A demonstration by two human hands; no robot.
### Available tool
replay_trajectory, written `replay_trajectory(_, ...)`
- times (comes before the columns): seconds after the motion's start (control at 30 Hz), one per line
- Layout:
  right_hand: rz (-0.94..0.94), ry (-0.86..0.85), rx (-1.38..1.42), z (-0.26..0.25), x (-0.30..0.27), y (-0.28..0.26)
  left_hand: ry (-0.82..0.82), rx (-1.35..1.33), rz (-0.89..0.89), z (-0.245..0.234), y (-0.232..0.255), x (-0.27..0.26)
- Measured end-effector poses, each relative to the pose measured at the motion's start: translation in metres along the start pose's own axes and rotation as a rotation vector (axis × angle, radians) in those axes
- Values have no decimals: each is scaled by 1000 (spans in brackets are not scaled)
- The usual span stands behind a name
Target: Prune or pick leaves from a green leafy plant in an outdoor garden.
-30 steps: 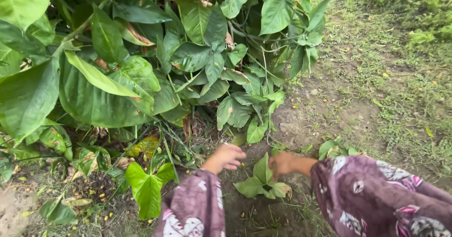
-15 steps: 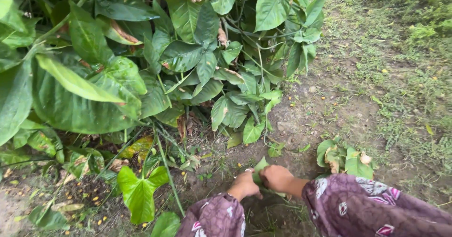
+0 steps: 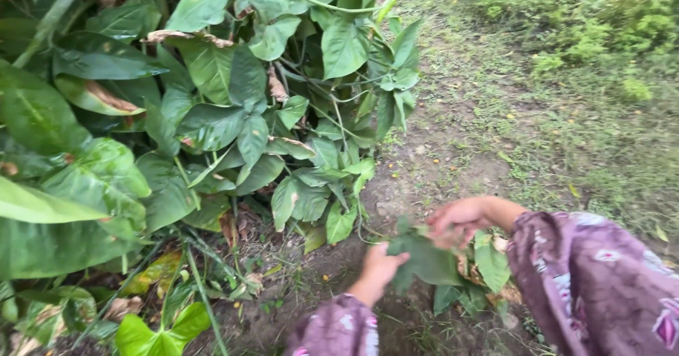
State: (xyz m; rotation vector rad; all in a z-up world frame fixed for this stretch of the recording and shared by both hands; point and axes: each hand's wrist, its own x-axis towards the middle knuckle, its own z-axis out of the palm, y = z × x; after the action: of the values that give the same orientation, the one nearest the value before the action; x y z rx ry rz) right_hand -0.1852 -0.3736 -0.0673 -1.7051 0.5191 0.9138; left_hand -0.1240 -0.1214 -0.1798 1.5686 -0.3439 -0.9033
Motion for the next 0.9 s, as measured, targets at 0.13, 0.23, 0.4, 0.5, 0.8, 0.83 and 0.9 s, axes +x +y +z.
replay_trajectory(0.13, 98, 201, 99, -49, -25, 52, 54, 166, 83, 73, 8, -4)
replay_trajectory(0.23, 16, 170, 104, -83, -19, 108, -36, -227, -168, 112, -21, 4)
replay_trajectory(0.4, 286, 764, -799, -143, 72, 183, 48, -66, -159, 120, -87, 1)
replay_trajectory(0.5, -23, 994, -667, -79, 65, 90, 73, 61, -202, 90, -108, 15)
replay_trajectory(0.8, -684, 534, -787, 73, 149, -15, 333, 135, 3, -107, -87, -36)
replay_trajectory(0.83, -695, 520, -794, 91, 144, -19, 351, 130, 0, -124, -84, -48)
replay_trajectory(0.9, -724, 581, -1214, 123, 130, -28, 463, 24, -112, -156, -73, -69)
